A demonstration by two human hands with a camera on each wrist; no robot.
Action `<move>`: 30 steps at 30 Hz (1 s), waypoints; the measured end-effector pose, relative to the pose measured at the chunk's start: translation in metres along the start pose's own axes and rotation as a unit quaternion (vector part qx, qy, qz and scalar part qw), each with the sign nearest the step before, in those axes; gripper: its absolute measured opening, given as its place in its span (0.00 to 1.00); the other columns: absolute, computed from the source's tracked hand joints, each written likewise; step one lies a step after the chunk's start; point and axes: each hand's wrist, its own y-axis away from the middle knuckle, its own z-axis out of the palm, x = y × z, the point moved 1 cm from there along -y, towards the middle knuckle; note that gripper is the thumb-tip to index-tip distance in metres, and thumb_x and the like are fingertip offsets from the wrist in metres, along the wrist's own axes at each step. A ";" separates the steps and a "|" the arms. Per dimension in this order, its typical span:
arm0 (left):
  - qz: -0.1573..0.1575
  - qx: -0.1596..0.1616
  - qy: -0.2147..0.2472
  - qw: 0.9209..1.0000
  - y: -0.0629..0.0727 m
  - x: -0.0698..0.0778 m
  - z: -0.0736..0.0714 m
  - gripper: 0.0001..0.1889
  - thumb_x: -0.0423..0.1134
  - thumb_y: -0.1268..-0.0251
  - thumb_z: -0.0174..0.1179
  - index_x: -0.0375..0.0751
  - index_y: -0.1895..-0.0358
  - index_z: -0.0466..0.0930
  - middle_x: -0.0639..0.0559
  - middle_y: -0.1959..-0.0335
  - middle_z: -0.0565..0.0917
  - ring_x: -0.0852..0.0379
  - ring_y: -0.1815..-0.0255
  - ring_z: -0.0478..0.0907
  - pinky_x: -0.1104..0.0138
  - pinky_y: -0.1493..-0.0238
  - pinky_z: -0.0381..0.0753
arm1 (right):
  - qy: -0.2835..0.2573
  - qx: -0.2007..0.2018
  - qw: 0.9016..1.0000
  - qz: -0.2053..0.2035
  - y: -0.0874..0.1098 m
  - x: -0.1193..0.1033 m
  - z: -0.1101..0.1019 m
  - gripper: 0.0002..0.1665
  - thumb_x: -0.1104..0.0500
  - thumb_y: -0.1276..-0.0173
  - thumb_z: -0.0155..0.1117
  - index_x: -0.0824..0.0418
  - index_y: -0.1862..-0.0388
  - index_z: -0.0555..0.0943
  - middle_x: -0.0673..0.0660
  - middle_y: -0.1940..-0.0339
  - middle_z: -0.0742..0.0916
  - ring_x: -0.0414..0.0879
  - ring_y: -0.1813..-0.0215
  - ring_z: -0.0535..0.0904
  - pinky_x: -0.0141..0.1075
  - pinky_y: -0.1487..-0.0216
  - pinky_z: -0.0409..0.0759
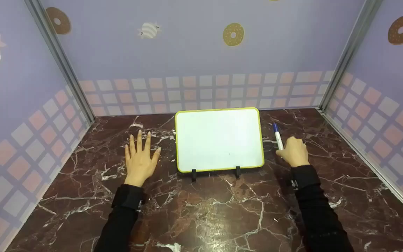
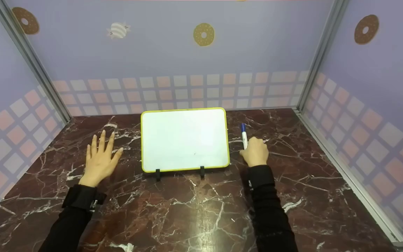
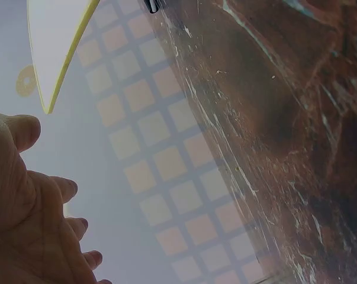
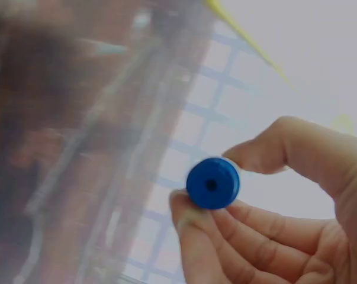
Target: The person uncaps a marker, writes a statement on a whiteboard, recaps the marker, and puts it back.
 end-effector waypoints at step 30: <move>0.269 0.118 -0.089 0.952 0.035 0.107 0.019 0.40 0.43 0.55 0.78 0.48 0.33 0.74 0.46 0.26 0.67 0.44 0.25 0.62 0.48 0.24 0.62 | 0.023 -0.004 0.959 -0.281 0.067 -0.136 0.022 0.08 0.69 0.51 0.73 0.60 0.78 0.81 0.54 0.80 0.85 0.52 0.76 0.80 0.46 0.74 0.82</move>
